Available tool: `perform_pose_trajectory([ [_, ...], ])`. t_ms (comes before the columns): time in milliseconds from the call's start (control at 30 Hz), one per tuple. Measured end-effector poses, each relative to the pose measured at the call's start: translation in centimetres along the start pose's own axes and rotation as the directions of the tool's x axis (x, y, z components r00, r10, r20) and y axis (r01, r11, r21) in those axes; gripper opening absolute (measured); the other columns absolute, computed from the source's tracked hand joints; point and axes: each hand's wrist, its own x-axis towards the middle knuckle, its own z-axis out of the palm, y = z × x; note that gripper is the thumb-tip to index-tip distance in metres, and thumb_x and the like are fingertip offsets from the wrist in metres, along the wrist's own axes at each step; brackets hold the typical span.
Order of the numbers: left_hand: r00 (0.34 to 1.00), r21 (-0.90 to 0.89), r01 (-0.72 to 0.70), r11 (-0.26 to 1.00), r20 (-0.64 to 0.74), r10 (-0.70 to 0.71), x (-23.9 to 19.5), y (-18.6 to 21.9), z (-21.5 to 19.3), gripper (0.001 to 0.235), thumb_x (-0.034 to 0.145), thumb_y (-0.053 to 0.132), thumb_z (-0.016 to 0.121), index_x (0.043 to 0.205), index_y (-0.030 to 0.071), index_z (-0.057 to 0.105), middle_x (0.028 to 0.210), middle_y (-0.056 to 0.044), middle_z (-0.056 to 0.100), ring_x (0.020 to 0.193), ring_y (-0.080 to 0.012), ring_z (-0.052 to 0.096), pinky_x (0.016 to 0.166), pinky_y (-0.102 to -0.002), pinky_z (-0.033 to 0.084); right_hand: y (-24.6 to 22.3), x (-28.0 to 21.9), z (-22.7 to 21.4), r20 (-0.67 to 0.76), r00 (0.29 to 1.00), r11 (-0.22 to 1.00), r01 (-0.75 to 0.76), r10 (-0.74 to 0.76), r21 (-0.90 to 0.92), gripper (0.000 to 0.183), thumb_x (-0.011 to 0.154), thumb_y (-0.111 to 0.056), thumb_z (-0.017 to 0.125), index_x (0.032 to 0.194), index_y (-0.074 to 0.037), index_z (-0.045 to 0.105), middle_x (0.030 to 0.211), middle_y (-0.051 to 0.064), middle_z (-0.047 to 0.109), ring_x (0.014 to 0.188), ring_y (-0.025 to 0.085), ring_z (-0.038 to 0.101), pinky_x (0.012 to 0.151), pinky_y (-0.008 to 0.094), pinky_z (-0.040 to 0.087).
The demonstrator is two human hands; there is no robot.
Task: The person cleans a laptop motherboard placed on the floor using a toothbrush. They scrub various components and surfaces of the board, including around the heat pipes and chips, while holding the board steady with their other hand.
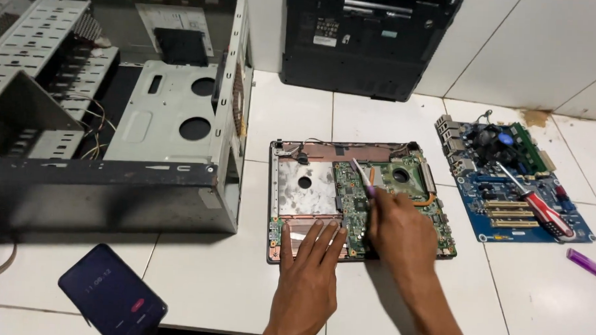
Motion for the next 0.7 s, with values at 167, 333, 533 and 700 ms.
perform_pose_trajectory([
  [167, 1.0, 0.0, 0.005, 1.0, -0.019, -0.005, 0.3, 0.1, 0.2, 0.065, 0.089, 0.004, 0.058, 0.153, 0.008, 0.051, 0.155, -0.009, 0.054, 0.149, -0.0303, 0.042, 0.125, -0.071, 0.008, 0.5, -0.7, 0.2, 0.04, 0.985, 0.986, 0.168, -0.168, -0.005, 0.035, 0.106, -0.021, 0.057, 0.137, -0.006, 0.061, 0.108, 0.014, 0.069, 0.041, 0.028, 0.067, 0.031, 0.041, 0.061],
  [333, 1.0, -0.031, 0.013, 0.999, -0.024, -0.013, 0.0, 0.1, 0.2, 0.062, 0.092, 0.003, 0.057, 0.153, 0.008, 0.051, 0.157, -0.009, 0.053, 0.149, -0.0297, 0.042, 0.125, -0.071, 0.008, 3.8, 2.3, 0.2, 0.001, 0.996, 0.996, 0.087, -0.087, -0.001, 0.037, 0.095, -0.017, 0.074, 0.133, -0.017, 0.072, 0.099, 0.006, 0.076, 0.052, 0.023, 0.071, 0.044, 0.041, 0.067],
  [533, 1.0, -0.044, 0.016, 0.999, -0.018, -0.017, 0.1, 0.1, 0.1, 0.062, 0.092, 0.003, 0.057, 0.153, 0.008, 0.051, 0.155, -0.009, 0.055, 0.149, -0.0305, 0.042, 0.125, -0.07, 0.007, 3.5, 4.2, -3.6, 0.117, 0.992, 0.998, 0.037, -0.044, 0.056, 0.023, 0.094, -0.021, 0.072, 0.116, -0.02, 0.079, 0.111, 0.007, 0.08, 0.074, 0.034, 0.078, 0.063, 0.05, 0.065],
  [700, 1.0, -0.066, 0.026, 0.997, -0.011, -0.027, 0.3, 0.0, 0.3, 0.06, 0.093, 0.003, 0.056, 0.152, 0.008, 0.051, 0.154, -0.01, 0.055, 0.149, -0.0319, 0.042, 0.124, -0.07, 0.007, 3.1, 5.5, -4.4, 0.233, 0.971, 0.995, 0.028, -0.05, 0.1, 0.027, 0.096, -0.024, 0.069, 0.121, -0.017, 0.077, 0.112, 0.013, 0.08, 0.081, 0.031, 0.08, 0.072, 0.048, 0.067],
])
